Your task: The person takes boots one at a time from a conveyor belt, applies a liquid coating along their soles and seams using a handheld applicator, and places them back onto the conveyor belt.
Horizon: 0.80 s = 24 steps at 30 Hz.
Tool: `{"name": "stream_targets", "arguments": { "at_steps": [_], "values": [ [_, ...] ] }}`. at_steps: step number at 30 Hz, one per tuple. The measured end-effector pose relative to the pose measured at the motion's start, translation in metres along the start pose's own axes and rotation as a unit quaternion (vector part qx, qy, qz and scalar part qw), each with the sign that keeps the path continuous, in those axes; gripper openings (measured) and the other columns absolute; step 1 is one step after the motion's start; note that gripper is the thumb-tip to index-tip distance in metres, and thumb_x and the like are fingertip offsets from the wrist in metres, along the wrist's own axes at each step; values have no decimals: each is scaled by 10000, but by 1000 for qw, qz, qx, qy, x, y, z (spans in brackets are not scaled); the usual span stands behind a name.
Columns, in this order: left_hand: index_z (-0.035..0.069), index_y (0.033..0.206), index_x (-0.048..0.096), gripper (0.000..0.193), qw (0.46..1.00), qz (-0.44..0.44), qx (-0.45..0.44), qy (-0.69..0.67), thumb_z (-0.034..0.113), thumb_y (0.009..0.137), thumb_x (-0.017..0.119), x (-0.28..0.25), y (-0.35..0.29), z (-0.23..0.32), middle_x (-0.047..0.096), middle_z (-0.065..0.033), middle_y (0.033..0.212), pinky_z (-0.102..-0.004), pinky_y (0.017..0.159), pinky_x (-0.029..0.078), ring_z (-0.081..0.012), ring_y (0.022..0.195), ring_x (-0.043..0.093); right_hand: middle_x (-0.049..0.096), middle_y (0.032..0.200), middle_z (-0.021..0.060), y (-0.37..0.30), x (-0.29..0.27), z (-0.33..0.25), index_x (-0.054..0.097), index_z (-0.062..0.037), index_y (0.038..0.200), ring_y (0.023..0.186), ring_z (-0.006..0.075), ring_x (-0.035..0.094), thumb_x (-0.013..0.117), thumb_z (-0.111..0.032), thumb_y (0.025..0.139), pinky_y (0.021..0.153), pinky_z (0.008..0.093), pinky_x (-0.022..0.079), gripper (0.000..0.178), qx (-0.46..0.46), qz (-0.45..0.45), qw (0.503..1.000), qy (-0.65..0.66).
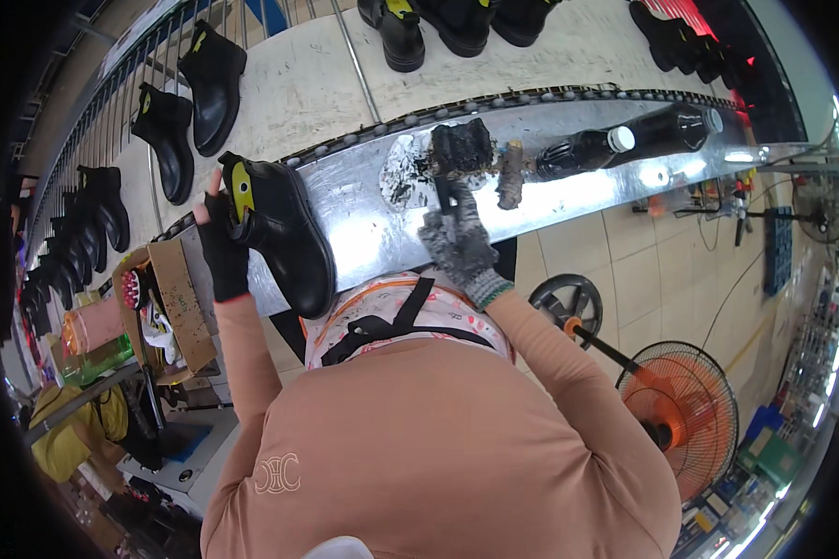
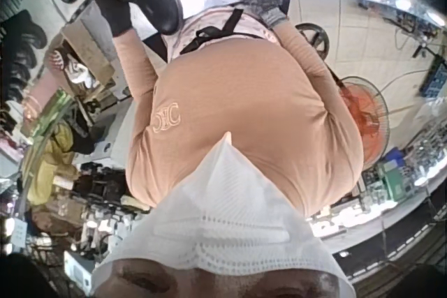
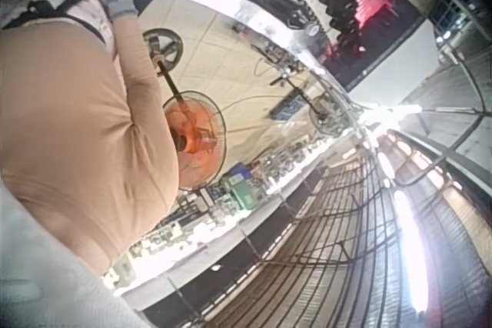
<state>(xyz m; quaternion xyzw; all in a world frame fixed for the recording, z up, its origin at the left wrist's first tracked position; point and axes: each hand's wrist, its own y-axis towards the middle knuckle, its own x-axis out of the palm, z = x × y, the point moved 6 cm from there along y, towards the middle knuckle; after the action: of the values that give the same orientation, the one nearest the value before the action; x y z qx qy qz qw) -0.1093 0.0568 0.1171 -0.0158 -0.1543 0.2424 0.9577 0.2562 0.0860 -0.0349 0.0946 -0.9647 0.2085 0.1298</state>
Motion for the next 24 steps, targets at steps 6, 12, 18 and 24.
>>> {"name": "stream_targets", "arguments": {
  "at_steps": [6, 12, 18, 24],
  "values": [
    [-15, 1242, 523, 696, 989, -84, -124, -23, 586, 939, 346, -4, 57, -19, 604, -150, 1170, -329, 917, 459, -214, 1052, 567, 551, 872, 34, -44, 10, -47, 273, -177, 1415, 652, 101, 539, 458, -10, 928, 520, 230, 481, 548, 21, -20, 986, 162],
    [0, 916, 625, 606, 972, -147, -178, -43, 556, 945, 387, 10, 58, -29, 639, -142, 991, -338, 960, 415, -232, 1044, 558, 540, 780, -10, -71, 4, -60, 214, -188, 1461, 533, 74, 479, 511, -112, 927, 420, 228, 413, 616, 98, 98, 982, -128],
    [32, 706, 576, 666, 983, -163, -86, -21, 642, 905, 397, 9, 71, -37, 555, -82, 760, -360, 1015, 307, -241, 996, 499, 608, 852, 4, -55, 8, -79, 295, -141, 1437, 554, 46, 489, 545, -115, 923, 465, 202, 413, 573, 94, 69, 993, -17],
    [31, 715, 564, 727, 983, -142, -112, -28, 715, 860, 365, 10, 69, -36, 528, -76, 777, -332, 950, 356, -234, 1003, 498, 639, 903, 28, -54, 2, -73, 309, -147, 1434, 596, 57, 541, 521, -89, 930, 497, 214, 464, 550, 108, 70, 991, -37]
  ]
}}
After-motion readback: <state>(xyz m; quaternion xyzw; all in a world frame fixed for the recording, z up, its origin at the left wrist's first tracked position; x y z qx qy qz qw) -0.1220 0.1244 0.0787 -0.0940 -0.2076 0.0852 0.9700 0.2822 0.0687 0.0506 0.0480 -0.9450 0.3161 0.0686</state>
